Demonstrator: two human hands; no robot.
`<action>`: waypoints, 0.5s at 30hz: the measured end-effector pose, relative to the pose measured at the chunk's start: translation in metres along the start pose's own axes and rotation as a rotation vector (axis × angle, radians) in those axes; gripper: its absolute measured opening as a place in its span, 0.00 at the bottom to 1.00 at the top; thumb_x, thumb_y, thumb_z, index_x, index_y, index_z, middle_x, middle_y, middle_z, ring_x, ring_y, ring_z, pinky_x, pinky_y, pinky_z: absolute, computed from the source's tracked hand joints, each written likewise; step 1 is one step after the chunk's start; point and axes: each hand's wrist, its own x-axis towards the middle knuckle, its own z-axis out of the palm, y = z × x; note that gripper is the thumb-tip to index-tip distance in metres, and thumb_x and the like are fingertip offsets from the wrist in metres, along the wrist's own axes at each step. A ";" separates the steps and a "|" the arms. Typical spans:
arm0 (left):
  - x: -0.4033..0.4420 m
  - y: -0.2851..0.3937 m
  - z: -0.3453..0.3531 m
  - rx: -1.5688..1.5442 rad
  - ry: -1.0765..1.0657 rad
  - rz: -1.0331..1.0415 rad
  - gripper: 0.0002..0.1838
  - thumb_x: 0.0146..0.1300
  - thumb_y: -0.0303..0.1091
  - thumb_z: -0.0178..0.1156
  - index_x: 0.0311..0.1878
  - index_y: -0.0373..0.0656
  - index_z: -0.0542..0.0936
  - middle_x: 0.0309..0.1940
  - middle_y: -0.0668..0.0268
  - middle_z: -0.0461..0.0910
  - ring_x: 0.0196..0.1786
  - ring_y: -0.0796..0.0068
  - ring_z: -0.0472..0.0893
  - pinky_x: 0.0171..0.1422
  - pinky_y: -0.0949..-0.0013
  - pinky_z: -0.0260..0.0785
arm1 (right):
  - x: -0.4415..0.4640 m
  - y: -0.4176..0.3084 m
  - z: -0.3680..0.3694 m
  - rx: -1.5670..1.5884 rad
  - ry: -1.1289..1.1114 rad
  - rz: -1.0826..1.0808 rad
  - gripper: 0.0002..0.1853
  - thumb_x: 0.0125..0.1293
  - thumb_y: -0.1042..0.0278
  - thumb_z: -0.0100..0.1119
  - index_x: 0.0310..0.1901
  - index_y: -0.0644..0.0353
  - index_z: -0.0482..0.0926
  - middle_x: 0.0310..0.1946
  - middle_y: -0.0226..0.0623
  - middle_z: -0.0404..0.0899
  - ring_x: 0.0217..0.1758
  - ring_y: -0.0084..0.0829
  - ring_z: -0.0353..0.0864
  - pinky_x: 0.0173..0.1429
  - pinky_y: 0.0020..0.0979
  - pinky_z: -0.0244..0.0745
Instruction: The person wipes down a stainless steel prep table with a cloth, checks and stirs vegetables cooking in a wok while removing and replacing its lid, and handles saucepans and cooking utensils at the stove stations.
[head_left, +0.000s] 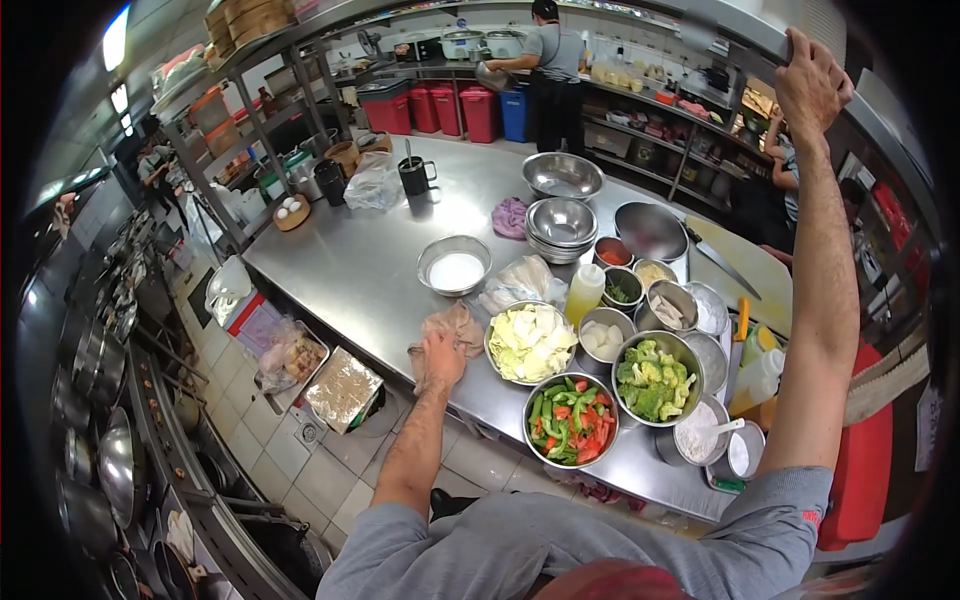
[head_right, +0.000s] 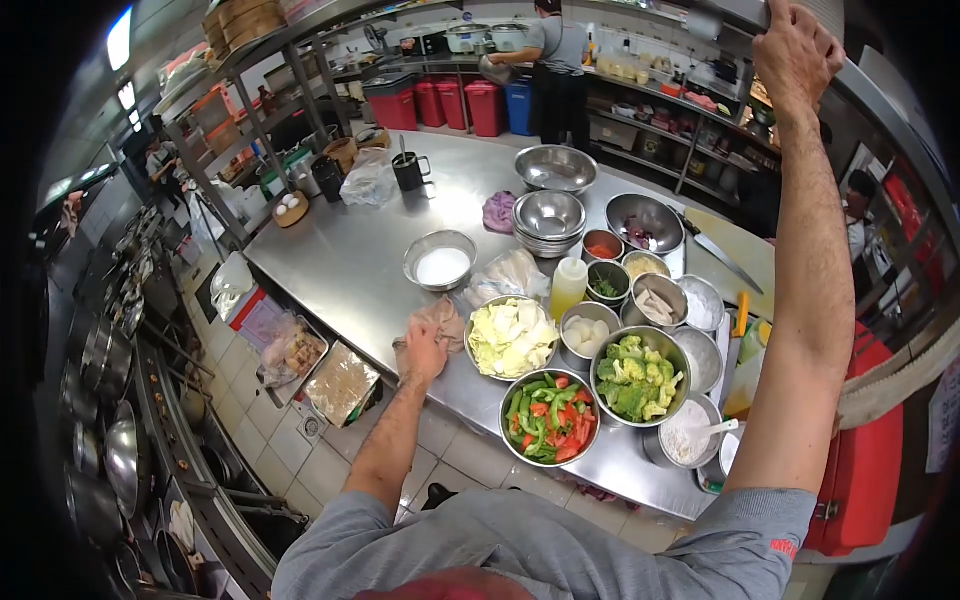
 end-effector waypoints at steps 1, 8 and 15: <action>-0.001 0.001 -0.002 -0.009 -0.009 0.018 0.25 0.54 0.39 0.61 0.55 0.43 0.72 0.55 0.52 0.65 0.60 0.51 0.62 0.65 0.57 0.56 | 0.000 -0.001 -0.002 -0.014 -0.015 0.008 0.26 0.55 0.65 0.52 0.58 0.33 0.67 0.55 0.26 0.68 0.62 0.34 0.62 0.66 0.44 0.44; -0.046 -0.030 -0.040 -0.322 0.243 0.027 0.27 0.53 0.35 0.62 0.57 0.38 0.69 0.59 0.50 0.64 0.61 0.54 0.64 0.66 0.61 0.57 | 0.002 0.012 0.011 -0.031 0.004 -0.057 0.24 0.58 0.65 0.48 0.58 0.34 0.67 0.55 0.28 0.69 0.59 0.38 0.66 0.65 0.44 0.52; -0.224 -0.191 -0.020 -0.122 0.124 -0.514 0.22 0.52 0.41 0.62 0.49 0.38 0.76 0.48 0.53 0.75 0.54 0.54 0.71 0.61 0.61 0.62 | 0.004 0.033 0.046 0.239 0.218 -0.186 0.13 0.59 0.56 0.51 0.45 0.44 0.74 0.39 0.33 0.74 0.43 0.35 0.72 0.50 0.41 0.61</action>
